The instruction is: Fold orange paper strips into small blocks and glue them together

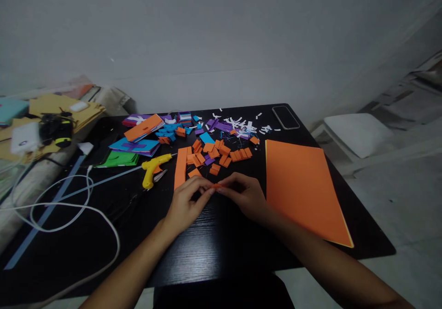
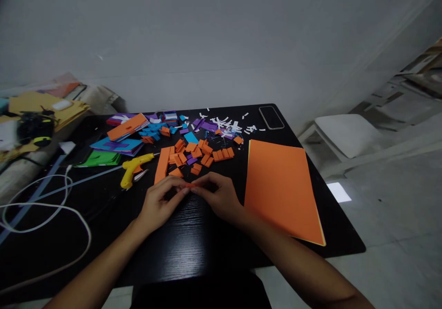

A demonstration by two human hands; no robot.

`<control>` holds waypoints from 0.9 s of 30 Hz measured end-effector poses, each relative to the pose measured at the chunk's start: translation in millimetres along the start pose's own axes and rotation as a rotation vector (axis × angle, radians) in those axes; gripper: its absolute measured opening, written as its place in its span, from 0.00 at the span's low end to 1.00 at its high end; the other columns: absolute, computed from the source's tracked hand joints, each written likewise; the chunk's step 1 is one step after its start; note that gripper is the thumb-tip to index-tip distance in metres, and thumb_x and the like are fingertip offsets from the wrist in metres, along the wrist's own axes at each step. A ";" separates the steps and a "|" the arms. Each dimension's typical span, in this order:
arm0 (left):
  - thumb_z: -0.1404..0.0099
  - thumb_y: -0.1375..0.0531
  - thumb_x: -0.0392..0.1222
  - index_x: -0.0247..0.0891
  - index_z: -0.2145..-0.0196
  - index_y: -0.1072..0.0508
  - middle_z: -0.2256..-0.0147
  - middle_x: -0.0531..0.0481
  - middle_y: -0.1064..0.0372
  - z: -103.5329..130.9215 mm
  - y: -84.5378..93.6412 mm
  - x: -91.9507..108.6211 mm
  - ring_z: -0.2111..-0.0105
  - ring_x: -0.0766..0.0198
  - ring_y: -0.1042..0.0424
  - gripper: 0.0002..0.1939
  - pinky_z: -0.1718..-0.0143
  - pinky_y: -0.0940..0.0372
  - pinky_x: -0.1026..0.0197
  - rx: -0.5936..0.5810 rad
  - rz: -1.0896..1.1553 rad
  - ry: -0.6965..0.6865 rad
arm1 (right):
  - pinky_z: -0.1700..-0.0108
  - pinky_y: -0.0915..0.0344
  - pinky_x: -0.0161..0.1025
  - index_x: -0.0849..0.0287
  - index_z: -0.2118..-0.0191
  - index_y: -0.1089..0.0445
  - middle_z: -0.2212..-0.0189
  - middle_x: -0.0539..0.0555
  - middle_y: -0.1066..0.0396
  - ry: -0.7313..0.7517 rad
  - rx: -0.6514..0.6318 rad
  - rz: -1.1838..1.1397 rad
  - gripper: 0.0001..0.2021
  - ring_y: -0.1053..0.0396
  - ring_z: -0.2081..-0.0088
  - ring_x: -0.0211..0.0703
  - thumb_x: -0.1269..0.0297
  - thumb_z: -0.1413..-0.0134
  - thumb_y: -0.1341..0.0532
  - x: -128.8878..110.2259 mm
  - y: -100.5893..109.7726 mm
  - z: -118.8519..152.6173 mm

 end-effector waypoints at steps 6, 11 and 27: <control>0.29 0.38 0.35 0.39 0.57 0.24 0.64 0.49 0.24 0.0 0.3 2.6 0.64 0.64 0.24 0.04 0.62 0.30 0.63 -0.006 0.002 -0.061 | 0.58 0.26 0.41 0.54 0.65 0.20 0.66 0.51 0.19 0.000 -0.009 0.014 0.07 0.21 0.64 0.44 0.59 0.47 0.27 0.0 -1.1 0.9; 0.29 0.39 0.33 0.38 0.60 0.24 0.65 0.49 0.24 2.1 0.8 1.6 0.65 0.64 0.24 0.04 0.62 0.31 0.64 0.001 0.015 -0.058 | 0.58 0.26 0.40 0.56 0.65 0.20 0.67 0.51 0.18 -0.019 -0.025 -0.040 0.08 0.21 0.64 0.43 0.59 0.48 0.26 2.8 -3.2 1.2; 0.31 0.36 0.37 0.39 0.64 0.23 0.68 0.51 0.24 3.7 1.1 -3.6 0.68 0.65 0.25 0.03 0.64 0.32 0.64 0.034 0.078 0.046 | 0.60 0.28 0.39 0.55 0.65 0.20 0.67 0.51 0.19 -0.031 -0.072 -0.035 0.08 0.22 0.65 0.43 0.59 0.48 0.26 8.2 -8.9 1.1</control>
Point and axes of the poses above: each hand's wrist, its own z-axis away from the middle knuckle, its own y-axis out of the back of the hand, x = y × z, the point moved 5 cm from there along -z, towards the middle knuckle
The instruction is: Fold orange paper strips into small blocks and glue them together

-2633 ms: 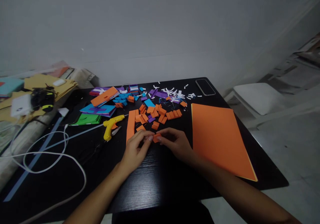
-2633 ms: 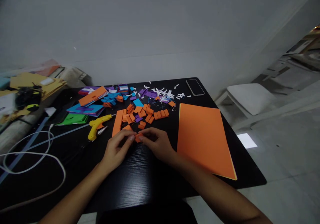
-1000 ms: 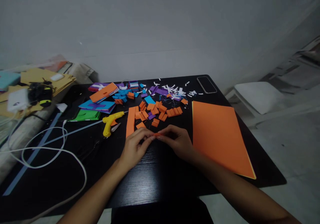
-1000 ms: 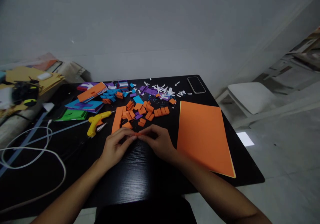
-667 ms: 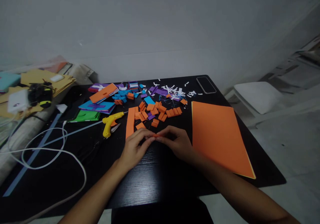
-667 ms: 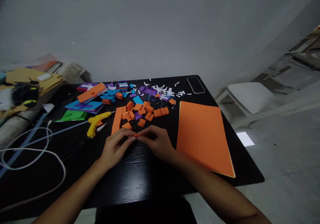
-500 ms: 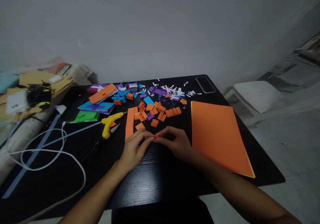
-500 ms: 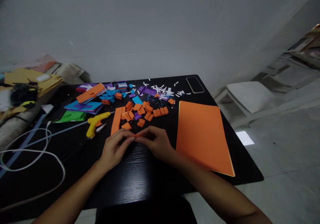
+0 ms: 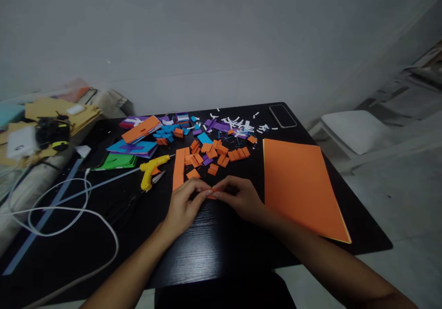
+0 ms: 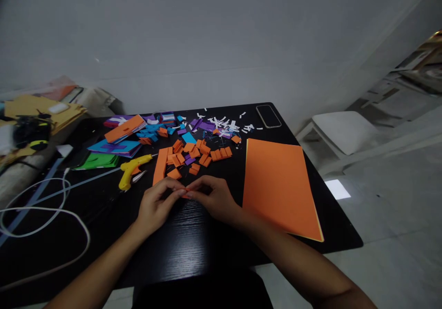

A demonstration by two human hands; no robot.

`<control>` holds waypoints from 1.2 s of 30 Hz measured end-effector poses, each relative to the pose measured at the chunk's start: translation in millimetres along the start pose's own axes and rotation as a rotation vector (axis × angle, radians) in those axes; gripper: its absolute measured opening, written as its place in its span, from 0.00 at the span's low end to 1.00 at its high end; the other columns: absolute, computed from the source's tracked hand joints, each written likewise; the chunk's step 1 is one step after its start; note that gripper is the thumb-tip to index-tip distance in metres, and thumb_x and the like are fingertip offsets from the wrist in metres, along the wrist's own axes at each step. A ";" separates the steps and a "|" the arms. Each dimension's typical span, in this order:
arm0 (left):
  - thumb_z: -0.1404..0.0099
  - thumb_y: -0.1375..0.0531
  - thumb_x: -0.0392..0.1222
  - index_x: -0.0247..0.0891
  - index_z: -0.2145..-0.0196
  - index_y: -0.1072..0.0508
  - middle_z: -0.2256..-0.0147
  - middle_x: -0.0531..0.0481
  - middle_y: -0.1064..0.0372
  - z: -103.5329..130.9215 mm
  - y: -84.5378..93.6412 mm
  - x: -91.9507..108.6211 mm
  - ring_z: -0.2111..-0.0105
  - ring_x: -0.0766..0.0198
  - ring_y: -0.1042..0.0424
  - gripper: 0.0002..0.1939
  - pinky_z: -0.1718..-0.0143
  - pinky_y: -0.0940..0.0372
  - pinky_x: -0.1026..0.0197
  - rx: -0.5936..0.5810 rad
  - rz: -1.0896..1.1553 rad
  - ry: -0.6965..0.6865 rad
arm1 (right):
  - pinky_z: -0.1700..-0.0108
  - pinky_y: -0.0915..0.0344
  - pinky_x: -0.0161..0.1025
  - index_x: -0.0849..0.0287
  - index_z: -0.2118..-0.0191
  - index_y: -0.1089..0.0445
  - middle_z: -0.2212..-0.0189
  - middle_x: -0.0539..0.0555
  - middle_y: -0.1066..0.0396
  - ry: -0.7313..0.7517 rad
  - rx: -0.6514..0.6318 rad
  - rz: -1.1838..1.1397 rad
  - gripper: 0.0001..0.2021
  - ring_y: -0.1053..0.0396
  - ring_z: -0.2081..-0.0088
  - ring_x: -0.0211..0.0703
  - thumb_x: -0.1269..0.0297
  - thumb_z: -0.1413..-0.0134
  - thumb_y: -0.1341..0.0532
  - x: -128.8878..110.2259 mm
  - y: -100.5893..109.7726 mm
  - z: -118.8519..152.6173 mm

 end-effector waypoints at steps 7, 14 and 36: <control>0.32 0.35 0.41 0.39 0.61 0.21 0.66 0.51 0.22 -0.2 -1.3 -8.2 0.67 0.64 0.24 0.04 0.63 0.32 0.64 -0.011 0.006 0.100 | 0.57 0.27 0.41 0.56 0.65 0.20 0.67 0.51 0.18 -0.053 -0.009 -0.132 0.10 0.21 0.64 0.44 0.58 0.52 0.25 3.9 2.9 -4.2; 0.30 0.37 0.42 0.39 0.66 0.21 0.70 0.52 0.24 -0.2 -1.8 -10.3 0.71 0.66 0.27 0.08 0.68 0.35 0.65 -0.060 -0.031 0.110 | 0.56 0.27 0.42 0.57 0.66 0.20 0.68 0.51 0.19 -0.103 0.001 -0.190 0.10 0.23 0.66 0.42 0.59 0.53 0.24 5.1 4.8 -7.3; 0.35 0.33 0.56 0.36 0.64 0.25 0.73 0.50 0.26 0.1 -20.8 -29.6 0.74 0.65 0.28 0.18 0.70 0.32 0.63 -0.114 0.697 0.577 | 0.60 0.27 0.40 0.56 0.55 0.23 0.65 0.52 0.21 -0.030 -0.081 -0.212 0.14 0.24 0.65 0.40 0.58 0.46 0.28 4.4 2.1 -7.7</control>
Point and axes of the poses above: each hand's wrist, its own z-axis away from the middle knuckle, its own y-axis out of the back of the hand, x = y × z, the point moved 5 cm from there along -z, towards the middle knuckle
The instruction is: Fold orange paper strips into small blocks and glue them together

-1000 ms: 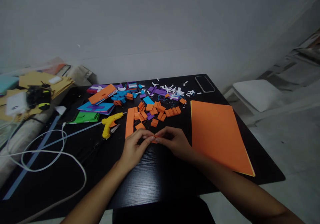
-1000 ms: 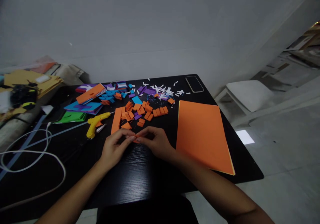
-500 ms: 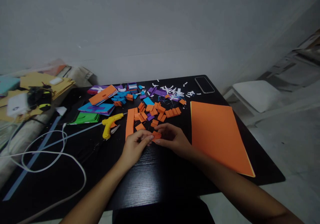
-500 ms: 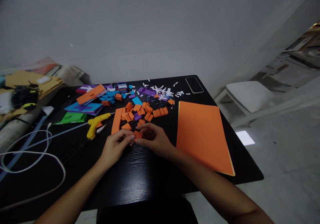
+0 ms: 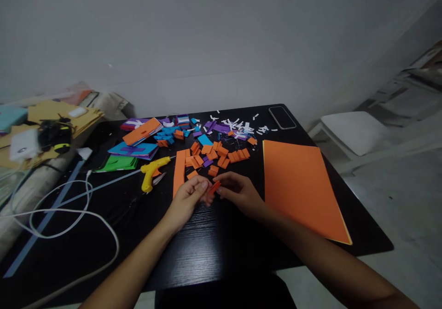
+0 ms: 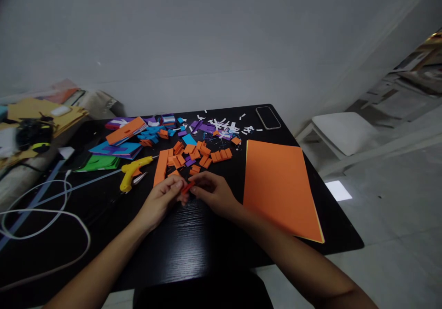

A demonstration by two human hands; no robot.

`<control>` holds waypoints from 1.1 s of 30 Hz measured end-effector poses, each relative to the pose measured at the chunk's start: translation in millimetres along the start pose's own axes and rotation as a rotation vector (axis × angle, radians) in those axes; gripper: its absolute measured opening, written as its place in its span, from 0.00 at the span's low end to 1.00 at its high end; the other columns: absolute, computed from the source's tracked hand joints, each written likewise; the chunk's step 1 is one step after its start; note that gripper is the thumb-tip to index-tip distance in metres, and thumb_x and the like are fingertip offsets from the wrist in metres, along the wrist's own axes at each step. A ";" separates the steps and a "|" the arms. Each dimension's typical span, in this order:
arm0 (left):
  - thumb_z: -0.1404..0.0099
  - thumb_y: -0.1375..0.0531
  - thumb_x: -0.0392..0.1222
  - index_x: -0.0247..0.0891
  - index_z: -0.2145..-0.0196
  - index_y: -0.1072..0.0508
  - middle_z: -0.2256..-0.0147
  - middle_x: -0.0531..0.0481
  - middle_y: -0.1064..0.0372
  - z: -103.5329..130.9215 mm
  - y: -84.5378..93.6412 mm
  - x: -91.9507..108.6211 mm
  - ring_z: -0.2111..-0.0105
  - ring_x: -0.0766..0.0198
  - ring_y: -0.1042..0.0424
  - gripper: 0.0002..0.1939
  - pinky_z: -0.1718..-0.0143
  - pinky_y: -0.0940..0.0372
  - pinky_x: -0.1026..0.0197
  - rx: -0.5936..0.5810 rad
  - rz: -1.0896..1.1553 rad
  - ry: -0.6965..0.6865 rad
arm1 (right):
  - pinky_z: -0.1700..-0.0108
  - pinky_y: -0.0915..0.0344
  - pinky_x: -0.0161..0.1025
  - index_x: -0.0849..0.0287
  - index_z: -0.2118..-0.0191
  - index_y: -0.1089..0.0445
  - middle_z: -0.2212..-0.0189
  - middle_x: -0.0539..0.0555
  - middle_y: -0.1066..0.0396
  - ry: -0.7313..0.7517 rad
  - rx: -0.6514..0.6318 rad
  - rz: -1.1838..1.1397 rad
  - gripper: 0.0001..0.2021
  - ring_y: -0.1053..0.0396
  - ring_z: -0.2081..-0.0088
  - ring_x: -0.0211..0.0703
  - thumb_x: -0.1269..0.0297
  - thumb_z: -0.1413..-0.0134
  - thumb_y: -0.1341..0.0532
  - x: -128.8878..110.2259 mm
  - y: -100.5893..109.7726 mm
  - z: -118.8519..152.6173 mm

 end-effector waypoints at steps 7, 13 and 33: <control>0.32 0.38 0.59 0.34 0.62 0.24 0.69 0.47 0.25 3.8 0.1 9.0 0.70 0.62 0.27 0.21 0.64 0.31 0.60 -0.024 -0.192 -0.119 | 0.59 0.26 0.42 0.58 0.57 0.23 0.67 0.52 0.20 -0.011 0.047 0.007 0.15 0.22 0.65 0.42 0.57 0.48 0.27 1.8 2.2 -1.0; 0.33 0.36 0.56 0.35 0.62 0.24 0.68 0.48 0.26 3.2 1.1 12.6 0.71 0.64 0.28 0.19 0.66 0.32 0.61 0.030 -0.256 -0.097 | 0.53 0.25 0.44 0.57 0.54 0.22 0.62 0.53 0.18 -0.027 0.022 -0.057 0.16 0.20 0.60 0.44 0.60 0.48 0.26 1.6 1.4 0.0; 0.39 0.31 0.49 0.36 0.59 0.21 0.62 0.46 0.21 3.2 13.6 16.3 0.61 0.58 0.23 0.15 0.56 0.30 0.59 0.201 -0.219 -0.176 | 0.48 0.25 0.46 0.55 0.57 0.22 0.60 0.53 0.20 -0.013 0.095 0.055 0.14 0.22 0.56 0.45 0.63 0.51 0.26 2.8 5.4 0.4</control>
Point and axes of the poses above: each hand's wrist, its own z-axis away from the middle knuckle, its own y-axis out of the back of the hand, x = y × z, the point moved 5 cm from there along -z, towards the middle knuckle
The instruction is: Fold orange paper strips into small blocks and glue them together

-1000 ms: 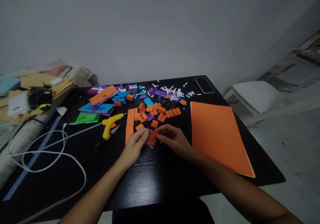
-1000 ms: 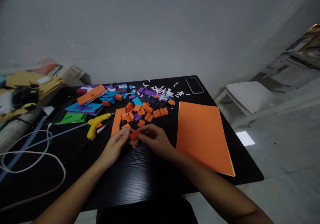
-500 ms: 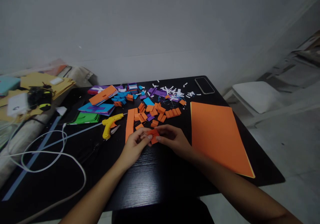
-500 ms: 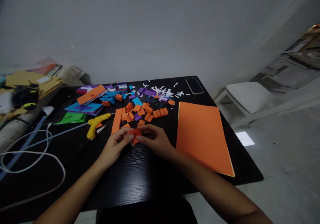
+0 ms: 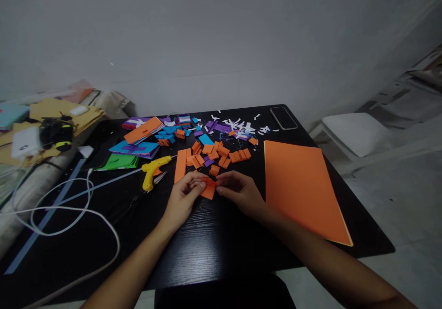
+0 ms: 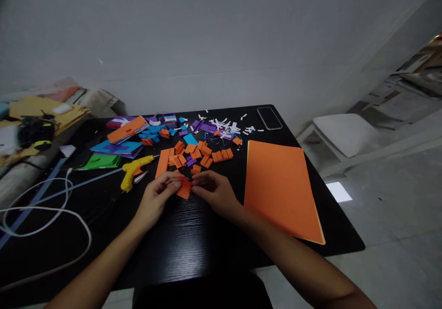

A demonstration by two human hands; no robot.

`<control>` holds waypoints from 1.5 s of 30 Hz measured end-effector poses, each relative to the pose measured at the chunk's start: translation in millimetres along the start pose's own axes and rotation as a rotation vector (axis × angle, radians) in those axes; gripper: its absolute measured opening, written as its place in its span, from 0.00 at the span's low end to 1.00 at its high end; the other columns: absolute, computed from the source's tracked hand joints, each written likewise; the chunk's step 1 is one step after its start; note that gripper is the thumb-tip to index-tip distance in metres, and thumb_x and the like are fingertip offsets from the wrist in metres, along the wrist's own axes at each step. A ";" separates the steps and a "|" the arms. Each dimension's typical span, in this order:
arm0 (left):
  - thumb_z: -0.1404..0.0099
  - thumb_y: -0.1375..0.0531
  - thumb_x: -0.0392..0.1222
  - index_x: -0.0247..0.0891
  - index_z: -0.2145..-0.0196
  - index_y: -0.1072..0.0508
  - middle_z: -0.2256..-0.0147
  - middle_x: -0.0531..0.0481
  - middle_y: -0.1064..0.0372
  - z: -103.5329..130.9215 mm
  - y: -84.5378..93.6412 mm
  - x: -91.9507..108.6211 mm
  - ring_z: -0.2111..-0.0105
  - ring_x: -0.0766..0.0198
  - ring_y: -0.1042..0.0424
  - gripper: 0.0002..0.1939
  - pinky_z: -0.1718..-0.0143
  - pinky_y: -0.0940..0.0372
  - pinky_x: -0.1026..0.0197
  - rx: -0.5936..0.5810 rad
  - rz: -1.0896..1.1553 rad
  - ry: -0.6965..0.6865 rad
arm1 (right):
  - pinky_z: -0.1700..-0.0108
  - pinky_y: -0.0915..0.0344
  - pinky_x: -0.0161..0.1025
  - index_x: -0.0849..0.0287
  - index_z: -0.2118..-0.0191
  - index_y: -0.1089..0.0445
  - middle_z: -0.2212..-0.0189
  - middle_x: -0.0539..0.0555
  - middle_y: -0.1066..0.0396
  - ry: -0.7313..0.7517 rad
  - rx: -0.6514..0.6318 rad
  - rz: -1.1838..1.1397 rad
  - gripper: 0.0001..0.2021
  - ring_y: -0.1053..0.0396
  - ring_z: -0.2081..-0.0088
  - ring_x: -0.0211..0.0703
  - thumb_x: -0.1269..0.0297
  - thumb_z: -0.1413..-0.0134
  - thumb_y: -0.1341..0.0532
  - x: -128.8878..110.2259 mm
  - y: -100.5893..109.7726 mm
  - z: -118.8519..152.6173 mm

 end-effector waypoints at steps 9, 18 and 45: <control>0.39 0.30 0.48 0.37 0.62 0.21 0.64 0.47 0.22 1.4 -2.7 -0.1 0.62 0.59 0.24 0.13 0.57 0.32 0.60 -0.005 0.036 0.027 | 0.53 0.26 0.42 0.55 0.52 0.26 0.58 0.53 0.23 0.001 -0.037 0.069 0.21 0.24 0.58 0.43 0.63 0.54 0.24 2.1 -5.8 1.8; 0.41 0.29 0.47 0.37 0.66 0.24 0.69 0.53 0.27 0.1 -3.3 -8.8 0.69 0.64 0.29 0.12 0.66 0.37 0.64 0.038 0.143 0.110 | 0.50 0.26 0.44 0.55 0.53 0.26 0.59 0.53 0.23 0.040 -0.020 0.103 0.18 0.24 0.56 0.44 0.63 0.50 0.27 1.1 -5.7 2.0; 0.50 0.24 0.41 0.37 0.65 0.20 0.72 0.55 0.28 -6.4 11.9 -8.3 0.70 0.70 0.31 0.15 0.65 0.34 0.69 0.218 0.355 0.108 | 0.58 0.29 0.38 0.55 0.56 0.28 0.66 0.49 0.26 0.007 -0.068 0.024 0.14 0.26 0.63 0.39 0.66 0.49 0.29 4.1 -6.2 1.3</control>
Point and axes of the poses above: each hand's wrist, its own z-axis away from the middle knuckle, its own y-axis out of the back of the hand, x = y × z, the point moved 5 cm from there along -z, towards the middle knuckle
